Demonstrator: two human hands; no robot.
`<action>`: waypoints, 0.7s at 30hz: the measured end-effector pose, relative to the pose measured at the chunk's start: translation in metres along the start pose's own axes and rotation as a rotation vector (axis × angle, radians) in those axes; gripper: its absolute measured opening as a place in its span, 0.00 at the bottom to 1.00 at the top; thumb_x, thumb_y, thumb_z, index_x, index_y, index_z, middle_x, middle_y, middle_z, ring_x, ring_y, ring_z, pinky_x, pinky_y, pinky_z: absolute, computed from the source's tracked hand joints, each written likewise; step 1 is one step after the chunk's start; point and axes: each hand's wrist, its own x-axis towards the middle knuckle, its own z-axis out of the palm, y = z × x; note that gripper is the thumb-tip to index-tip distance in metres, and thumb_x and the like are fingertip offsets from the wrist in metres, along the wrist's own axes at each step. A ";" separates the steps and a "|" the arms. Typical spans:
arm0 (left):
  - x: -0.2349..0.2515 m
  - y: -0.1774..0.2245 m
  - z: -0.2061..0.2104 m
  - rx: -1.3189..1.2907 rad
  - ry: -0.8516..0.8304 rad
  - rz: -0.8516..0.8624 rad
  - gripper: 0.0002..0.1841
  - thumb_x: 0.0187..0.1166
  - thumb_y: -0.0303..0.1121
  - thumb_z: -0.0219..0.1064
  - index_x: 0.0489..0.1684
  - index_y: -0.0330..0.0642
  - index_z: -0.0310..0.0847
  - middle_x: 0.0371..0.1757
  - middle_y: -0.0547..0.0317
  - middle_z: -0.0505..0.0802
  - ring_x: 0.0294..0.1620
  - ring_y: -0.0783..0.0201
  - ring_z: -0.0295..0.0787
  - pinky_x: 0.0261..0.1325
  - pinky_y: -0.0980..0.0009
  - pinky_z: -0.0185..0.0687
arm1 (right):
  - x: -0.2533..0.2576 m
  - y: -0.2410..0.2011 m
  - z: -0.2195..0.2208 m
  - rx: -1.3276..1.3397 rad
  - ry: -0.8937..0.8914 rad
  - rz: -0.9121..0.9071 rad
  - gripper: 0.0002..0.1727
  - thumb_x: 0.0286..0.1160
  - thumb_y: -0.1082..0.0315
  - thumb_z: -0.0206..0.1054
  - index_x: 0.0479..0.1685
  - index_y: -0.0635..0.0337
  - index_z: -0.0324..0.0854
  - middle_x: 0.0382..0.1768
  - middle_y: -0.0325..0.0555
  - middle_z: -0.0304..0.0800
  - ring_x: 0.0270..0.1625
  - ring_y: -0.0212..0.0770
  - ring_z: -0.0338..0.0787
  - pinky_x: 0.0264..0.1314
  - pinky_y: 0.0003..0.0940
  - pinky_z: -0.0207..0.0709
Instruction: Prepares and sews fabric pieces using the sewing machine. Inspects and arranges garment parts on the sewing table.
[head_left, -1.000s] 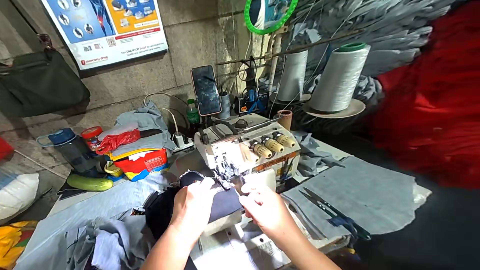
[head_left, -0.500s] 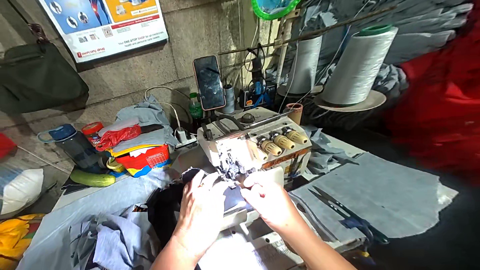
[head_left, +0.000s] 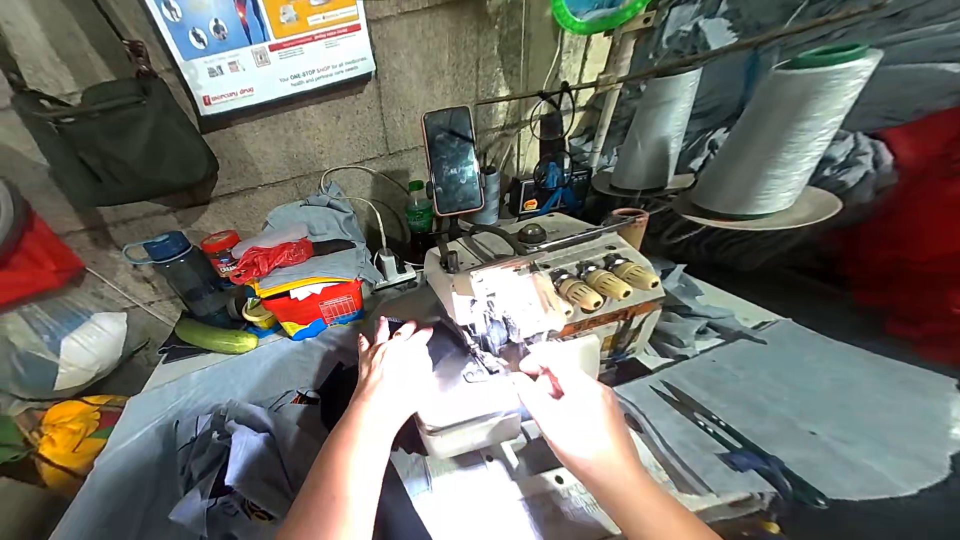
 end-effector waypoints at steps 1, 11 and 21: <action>0.000 -0.005 0.001 -0.002 0.016 -0.004 0.25 0.92 0.36 0.47 0.87 0.64 0.69 0.91 0.70 0.69 0.96 0.49 0.46 0.88 0.35 0.43 | -0.008 0.005 0.001 -0.029 0.059 -0.082 0.12 0.71 0.64 0.65 0.43 0.60 0.88 0.18 0.37 0.76 0.21 0.37 0.77 0.25 0.39 0.72; -0.038 -0.050 0.029 -0.245 0.206 0.025 0.25 0.94 0.44 0.48 0.89 0.58 0.68 0.94 0.56 0.63 0.94 0.46 0.52 0.89 0.38 0.48 | -0.093 0.024 -0.011 -0.005 -0.349 -0.602 0.08 0.76 0.70 0.66 0.38 0.63 0.90 0.25 0.52 0.91 0.26 0.48 0.91 0.28 0.43 0.84; -0.112 -0.088 0.052 -0.279 0.653 0.173 0.24 0.78 0.38 0.68 0.73 0.40 0.83 0.82 0.43 0.79 0.86 0.41 0.69 0.85 0.40 0.61 | -0.118 -0.001 0.027 -0.063 -0.626 -0.979 0.09 0.79 0.73 0.64 0.49 0.57 0.89 0.55 0.56 0.91 0.59 0.60 0.90 0.54 0.52 0.86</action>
